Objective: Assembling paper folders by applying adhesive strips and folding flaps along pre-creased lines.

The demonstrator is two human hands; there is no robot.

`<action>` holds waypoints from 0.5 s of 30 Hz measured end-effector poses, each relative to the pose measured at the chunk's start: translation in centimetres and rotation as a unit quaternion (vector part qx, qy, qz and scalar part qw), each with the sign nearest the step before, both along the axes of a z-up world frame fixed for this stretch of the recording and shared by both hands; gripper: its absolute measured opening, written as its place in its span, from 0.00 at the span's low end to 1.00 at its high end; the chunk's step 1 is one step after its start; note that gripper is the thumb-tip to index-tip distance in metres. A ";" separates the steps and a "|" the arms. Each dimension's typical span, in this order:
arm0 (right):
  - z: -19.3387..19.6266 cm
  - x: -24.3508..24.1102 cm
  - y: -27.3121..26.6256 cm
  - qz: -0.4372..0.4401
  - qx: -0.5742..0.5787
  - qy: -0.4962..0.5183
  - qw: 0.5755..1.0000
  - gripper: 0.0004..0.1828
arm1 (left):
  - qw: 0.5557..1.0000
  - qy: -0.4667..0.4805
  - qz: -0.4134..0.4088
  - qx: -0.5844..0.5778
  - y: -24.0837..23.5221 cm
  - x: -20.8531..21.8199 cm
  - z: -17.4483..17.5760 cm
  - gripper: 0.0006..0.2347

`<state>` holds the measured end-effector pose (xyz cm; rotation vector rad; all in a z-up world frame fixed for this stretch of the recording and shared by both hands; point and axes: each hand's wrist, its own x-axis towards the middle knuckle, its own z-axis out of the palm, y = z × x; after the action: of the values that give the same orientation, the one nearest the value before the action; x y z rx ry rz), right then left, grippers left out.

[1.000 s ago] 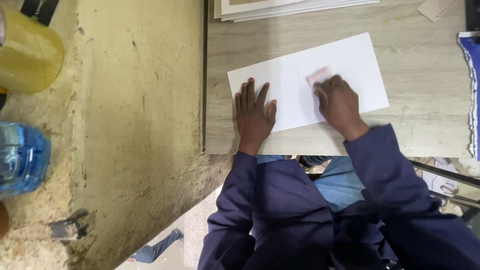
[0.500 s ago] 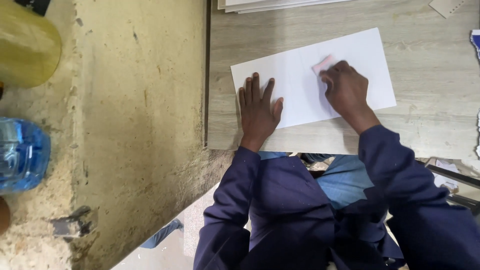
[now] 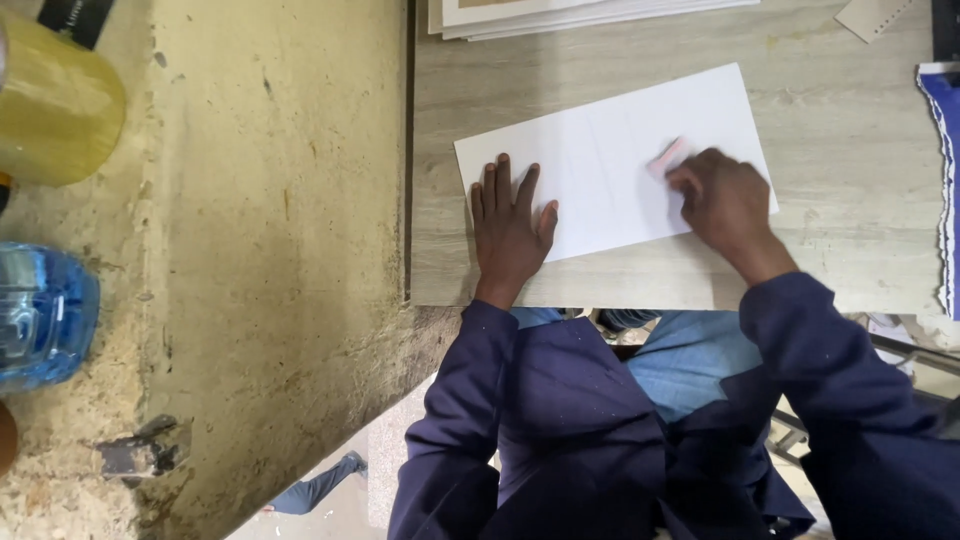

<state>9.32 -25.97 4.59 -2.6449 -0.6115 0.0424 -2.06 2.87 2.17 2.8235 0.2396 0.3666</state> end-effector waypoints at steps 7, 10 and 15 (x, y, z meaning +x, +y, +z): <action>-3.1 -0.1 1.4 -0.060 -0.079 -0.132 0.986 0.04 | 1.000 -0.001 0.008 0.001 -0.1 0.1 -0.3 0.26; -2.1 -2.4 3.8 0.015 -0.016 -0.061 0.998 0.06 | 1.000 0.002 0.007 0.000 0.0 0.2 0.0 0.26; -3.9 1.8 1.5 -0.022 -0.044 -0.113 0.992 0.07 | 1.000 0.009 0.006 0.002 -0.1 0.1 0.1 0.26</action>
<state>11.11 -24.46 0.69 -2.7697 -0.6351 -0.2517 -1.95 2.74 2.25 2.8307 0.2587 0.3458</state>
